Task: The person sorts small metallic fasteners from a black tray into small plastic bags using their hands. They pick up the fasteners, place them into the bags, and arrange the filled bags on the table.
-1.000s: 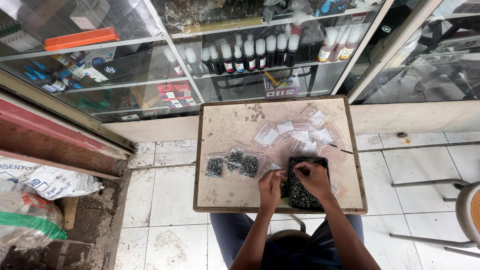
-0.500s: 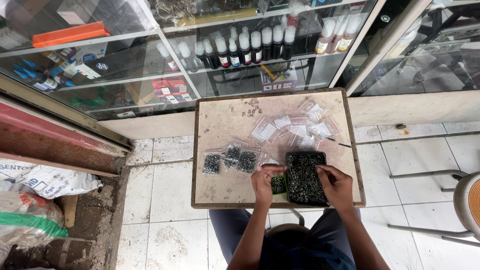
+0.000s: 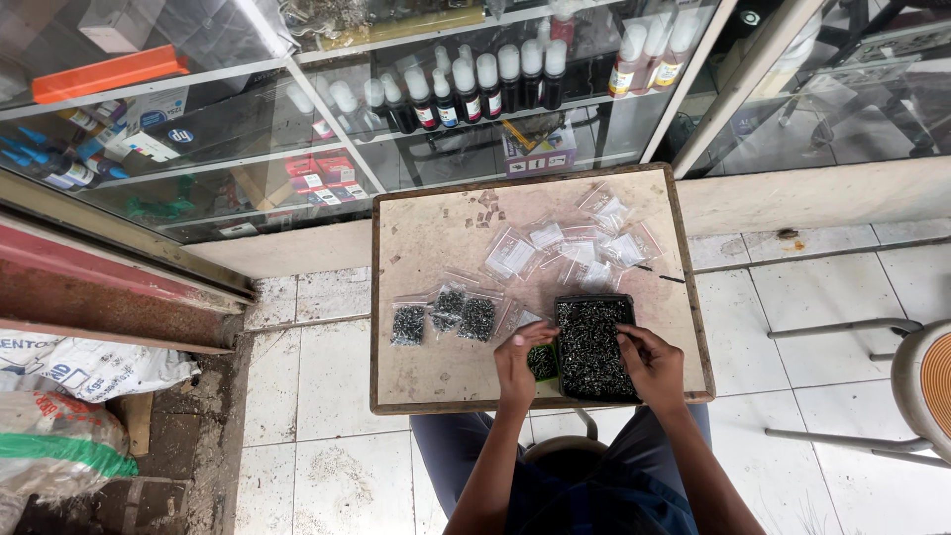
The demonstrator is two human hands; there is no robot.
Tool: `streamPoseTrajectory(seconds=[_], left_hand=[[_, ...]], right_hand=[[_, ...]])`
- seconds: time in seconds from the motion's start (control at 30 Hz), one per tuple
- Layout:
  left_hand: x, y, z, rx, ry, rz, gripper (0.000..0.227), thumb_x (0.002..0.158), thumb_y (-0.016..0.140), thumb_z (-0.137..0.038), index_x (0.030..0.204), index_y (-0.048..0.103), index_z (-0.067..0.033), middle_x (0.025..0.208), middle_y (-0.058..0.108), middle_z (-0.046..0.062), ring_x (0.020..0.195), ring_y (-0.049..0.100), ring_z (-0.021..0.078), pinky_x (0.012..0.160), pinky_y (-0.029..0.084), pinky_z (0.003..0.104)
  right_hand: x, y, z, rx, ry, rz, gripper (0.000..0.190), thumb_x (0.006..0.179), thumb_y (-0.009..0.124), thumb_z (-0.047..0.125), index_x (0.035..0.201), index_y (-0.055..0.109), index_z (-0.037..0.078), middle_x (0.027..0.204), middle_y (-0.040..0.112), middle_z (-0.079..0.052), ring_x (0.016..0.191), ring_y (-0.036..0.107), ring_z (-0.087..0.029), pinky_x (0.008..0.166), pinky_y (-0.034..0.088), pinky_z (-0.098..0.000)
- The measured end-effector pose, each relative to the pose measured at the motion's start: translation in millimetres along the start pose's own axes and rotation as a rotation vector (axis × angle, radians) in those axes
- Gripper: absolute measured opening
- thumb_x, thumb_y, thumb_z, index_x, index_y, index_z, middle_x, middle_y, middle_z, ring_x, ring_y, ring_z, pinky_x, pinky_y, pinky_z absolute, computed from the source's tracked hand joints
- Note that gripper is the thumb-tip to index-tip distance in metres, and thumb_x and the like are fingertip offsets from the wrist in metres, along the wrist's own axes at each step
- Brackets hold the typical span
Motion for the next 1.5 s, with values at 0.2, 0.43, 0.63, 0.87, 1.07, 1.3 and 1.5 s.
streamPoseTrajectory(seconds=[0.2,0.43,0.63,0.87,1.07,1.3,1.5], left_hand=[[-4,23,-34,0.318,0.163,0.078,0.049,0.118,0.037,-0.023,0.115,0.081,-0.002,0.096,0.081,0.018,0.092,0.079,0.0352,0.083,0.065,0.048],[-5,27,-34,0.332,0.185,0.104,0.047,0.118,0.037,-0.02,0.114,0.08,-0.0002,0.1,0.081,0.019,0.092,0.08,0.0357,0.082,0.066,0.049],[-4,25,-31,0.284,0.181,0.085,0.046,0.117,0.037,-0.016,0.112,0.079,0.0022,0.095,0.079,0.024,0.087,0.078,0.0378,0.076,0.066,0.051],[-9,7,-16,0.223,0.174,-0.005,0.048,0.118,0.038,-0.018,0.11,0.079,0.0053,0.092,0.078,0.024,0.087,0.078,0.0355,0.075,0.066,0.047],[-13,8,-21,0.262,0.219,-0.05,0.044,0.118,0.04,-0.014,0.109,0.079,0.005,0.089,0.077,0.023,0.088,0.079,0.0362,0.075,0.066,0.047],[-13,14,-31,0.318,0.217,-0.015,0.041,0.118,0.041,-0.013,0.11,0.078,0.0031,0.089,0.076,0.021,0.088,0.078,0.0352,0.076,0.066,0.047],[-10,14,-34,0.343,0.209,-0.023,0.04,0.118,0.044,-0.013,0.107,0.079,0.0018,0.087,0.076,0.02,0.085,0.078,0.034,0.073,0.066,0.047]], right_hand=[[10,0,-16,0.184,0.085,-0.01,0.019,0.105,0.065,0.007,0.117,0.08,0.001,0.054,0.069,-0.015,0.037,0.06,-0.015,0.038,0.048,-0.0262],[8,-6,-19,0.213,0.124,-0.012,0.017,0.101,0.068,0.003,0.111,0.082,0.002,0.052,0.068,-0.014,0.035,0.058,-0.015,0.035,0.046,-0.026],[12,-1,-20,0.102,0.075,0.052,0.019,0.097,0.071,0.0,0.106,0.085,0.006,0.051,0.07,-0.012,0.036,0.062,-0.016,0.035,0.047,-0.0264],[5,39,0,-0.657,-0.199,0.253,0.021,0.094,0.077,0.017,0.114,0.084,0.02,0.066,0.076,-0.004,0.049,0.07,-0.022,0.045,0.055,-0.0332],[-2,52,3,-0.886,-0.202,0.307,0.026,0.094,0.077,0.027,0.12,0.082,0.027,0.08,0.08,-0.002,0.061,0.076,-0.028,0.05,0.061,-0.0404],[10,48,-6,-0.839,-0.082,0.325,0.028,0.1,0.07,0.022,0.125,0.081,0.025,0.071,0.076,-0.002,0.059,0.074,-0.026,0.051,0.061,-0.0384],[13,51,-11,-0.827,-0.055,0.325,0.022,0.096,0.076,0.02,0.117,0.083,0.022,0.068,0.075,-0.005,0.058,0.074,-0.032,0.048,0.059,-0.0409]])
Point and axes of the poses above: each hand's wrist, its own x-axis towards the middle knuckle, its own y-axis out of the palm, z = x × y, the point moved 9 cm from there along x, towards the middle knuckle
